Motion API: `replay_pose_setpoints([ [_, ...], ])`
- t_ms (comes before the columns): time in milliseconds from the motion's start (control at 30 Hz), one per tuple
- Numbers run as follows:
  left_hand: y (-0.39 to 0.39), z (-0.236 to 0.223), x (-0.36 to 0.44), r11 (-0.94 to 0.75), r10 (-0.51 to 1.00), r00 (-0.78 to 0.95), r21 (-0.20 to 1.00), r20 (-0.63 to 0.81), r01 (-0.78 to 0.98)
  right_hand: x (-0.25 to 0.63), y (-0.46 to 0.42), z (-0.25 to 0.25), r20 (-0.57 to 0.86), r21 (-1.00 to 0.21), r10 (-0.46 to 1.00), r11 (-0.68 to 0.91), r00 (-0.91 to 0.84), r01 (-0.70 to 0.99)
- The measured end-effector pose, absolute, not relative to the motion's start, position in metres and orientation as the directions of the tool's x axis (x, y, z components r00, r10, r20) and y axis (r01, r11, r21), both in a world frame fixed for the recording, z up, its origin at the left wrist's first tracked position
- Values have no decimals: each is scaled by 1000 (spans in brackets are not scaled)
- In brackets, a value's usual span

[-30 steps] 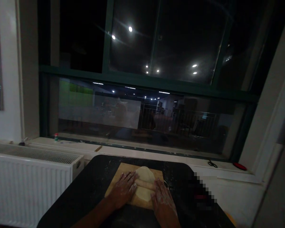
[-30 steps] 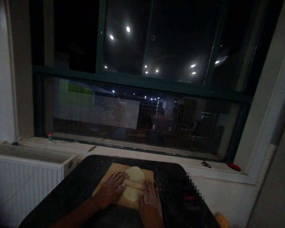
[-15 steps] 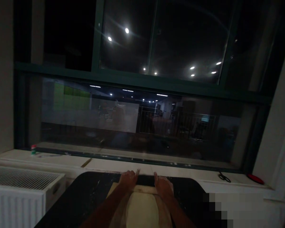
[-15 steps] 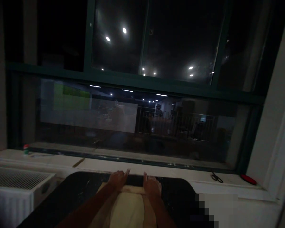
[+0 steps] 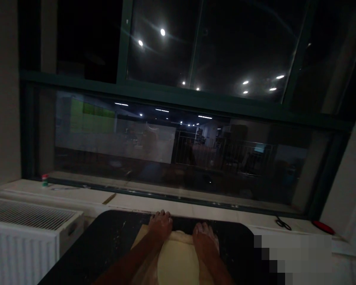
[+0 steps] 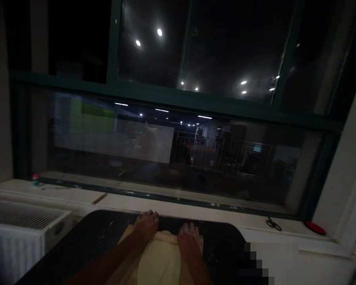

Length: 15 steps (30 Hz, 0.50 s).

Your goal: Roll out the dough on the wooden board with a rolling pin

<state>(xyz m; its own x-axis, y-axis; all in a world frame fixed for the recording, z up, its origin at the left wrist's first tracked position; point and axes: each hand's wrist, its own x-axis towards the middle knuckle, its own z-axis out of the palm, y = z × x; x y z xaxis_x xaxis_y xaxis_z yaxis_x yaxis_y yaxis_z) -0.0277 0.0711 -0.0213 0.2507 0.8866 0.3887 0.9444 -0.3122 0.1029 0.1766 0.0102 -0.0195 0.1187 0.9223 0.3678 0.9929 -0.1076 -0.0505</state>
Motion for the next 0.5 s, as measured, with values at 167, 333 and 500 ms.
replay_pose_setpoints([
  [167,15,-30,-48,-481,794,399,73,458,874,170,-51,-55,489,37,872,-20,0,999],
  [333,-52,-39,-87,-676,557,587,-91,588,732,181,-92,-104,715,46,682,175,-154,984],
  [500,-89,-36,-104,-571,368,616,-354,696,741,182,-83,-118,888,214,363,218,-282,952],
])
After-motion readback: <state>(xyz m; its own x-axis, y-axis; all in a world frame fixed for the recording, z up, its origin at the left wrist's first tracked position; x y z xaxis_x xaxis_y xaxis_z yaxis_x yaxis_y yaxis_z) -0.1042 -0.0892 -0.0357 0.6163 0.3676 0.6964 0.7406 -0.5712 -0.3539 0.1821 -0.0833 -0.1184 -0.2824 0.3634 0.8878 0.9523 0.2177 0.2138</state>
